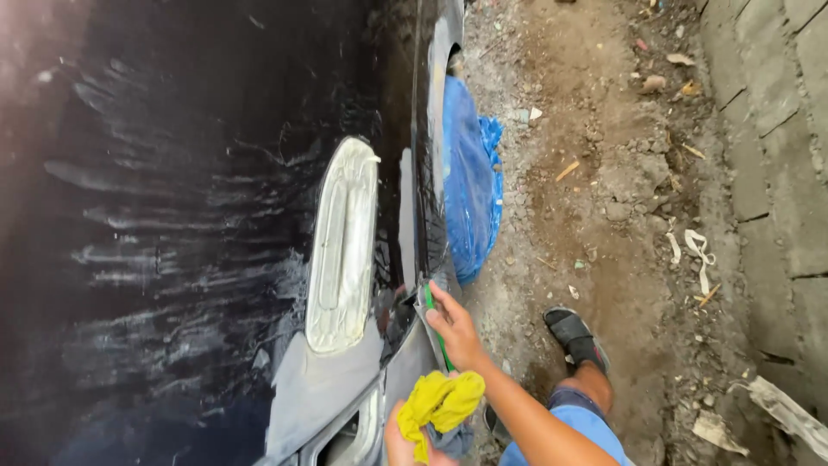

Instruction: The person scrubs the side of a black car using a green brush and a yellow cloth. They focus on the lower panel and door area, repeatedly scrubbing the surface. The person then moves away from the car towards a bucket.

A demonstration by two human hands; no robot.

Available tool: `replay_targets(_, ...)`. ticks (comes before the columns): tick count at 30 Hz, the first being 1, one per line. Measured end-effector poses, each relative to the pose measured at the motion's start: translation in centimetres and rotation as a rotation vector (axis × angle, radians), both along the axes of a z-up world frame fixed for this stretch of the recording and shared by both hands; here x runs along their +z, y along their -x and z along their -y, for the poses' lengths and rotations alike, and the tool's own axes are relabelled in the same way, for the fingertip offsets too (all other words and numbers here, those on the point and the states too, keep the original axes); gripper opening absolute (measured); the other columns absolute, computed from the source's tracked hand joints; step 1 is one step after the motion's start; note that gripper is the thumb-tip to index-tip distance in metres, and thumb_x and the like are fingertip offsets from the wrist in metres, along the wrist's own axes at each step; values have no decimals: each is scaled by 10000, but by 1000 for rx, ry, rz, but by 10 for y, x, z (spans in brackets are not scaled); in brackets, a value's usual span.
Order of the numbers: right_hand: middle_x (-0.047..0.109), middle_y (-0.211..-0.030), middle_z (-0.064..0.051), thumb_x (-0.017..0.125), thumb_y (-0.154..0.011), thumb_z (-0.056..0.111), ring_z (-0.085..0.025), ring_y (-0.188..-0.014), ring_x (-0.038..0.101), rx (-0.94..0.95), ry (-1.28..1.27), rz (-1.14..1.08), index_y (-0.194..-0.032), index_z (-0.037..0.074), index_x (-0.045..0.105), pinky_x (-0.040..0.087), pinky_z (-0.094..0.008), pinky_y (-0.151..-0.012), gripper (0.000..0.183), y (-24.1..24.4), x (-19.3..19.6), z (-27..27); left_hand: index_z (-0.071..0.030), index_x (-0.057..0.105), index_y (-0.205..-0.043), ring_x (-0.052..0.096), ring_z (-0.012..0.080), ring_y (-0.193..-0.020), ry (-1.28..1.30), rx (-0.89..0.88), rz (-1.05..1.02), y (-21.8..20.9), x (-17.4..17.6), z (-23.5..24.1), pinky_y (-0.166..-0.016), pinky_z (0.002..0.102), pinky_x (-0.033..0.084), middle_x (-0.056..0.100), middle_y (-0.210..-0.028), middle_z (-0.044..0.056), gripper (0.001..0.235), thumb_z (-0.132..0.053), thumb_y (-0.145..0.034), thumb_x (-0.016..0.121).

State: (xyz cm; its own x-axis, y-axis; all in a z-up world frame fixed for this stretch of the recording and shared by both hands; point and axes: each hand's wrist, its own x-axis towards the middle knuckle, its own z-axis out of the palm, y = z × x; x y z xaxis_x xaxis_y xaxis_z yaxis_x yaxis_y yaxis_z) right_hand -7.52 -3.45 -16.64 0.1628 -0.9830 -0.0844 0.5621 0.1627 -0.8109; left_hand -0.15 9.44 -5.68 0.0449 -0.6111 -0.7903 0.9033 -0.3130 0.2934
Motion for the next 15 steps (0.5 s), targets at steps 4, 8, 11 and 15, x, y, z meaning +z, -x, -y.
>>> replay_targets(4,496,-1543,-97,625,-1000,197,-177,-1424,449,-63,84,-152,-1536,-15,408,320,-333,-1186,615,10,16,37,44,635,-1202,671,420,-1126,28,-13,-43,8,0,-1,-1012,560,496,695,-1223,259,524,-334,-918,410)
replay_targets(8,477,-1511,-145,631,-995,162,-193,-1351,422,-35,119,-16,-1573,-16,385,316,-350,-1148,653,6,14,40,48,623,-1211,667,407,-1152,134,-56,-94,5,5,35,-1038,539,494,685,-1241,255,511,-317,-927,406)
replay_targets(11,446,-1582,-122,624,-978,141,-190,-1468,394,-28,154,-56,-1540,-33,396,275,-349,-1213,631,12,14,50,50,616,-1218,665,399,-1169,184,-59,-141,13,12,45,-1055,525,492,677,-1254,252,503,-306,-933,403)
replay_targets(15,490,-1572,-111,610,-1004,184,-193,-1453,441,-38,168,-42,-1546,-30,406,297,-347,-1230,617,15,32,51,50,615,-1219,665,394,-1173,185,-62,-164,2,-4,-25,-1059,518,493,677,-1255,249,499,-301,-934,403)
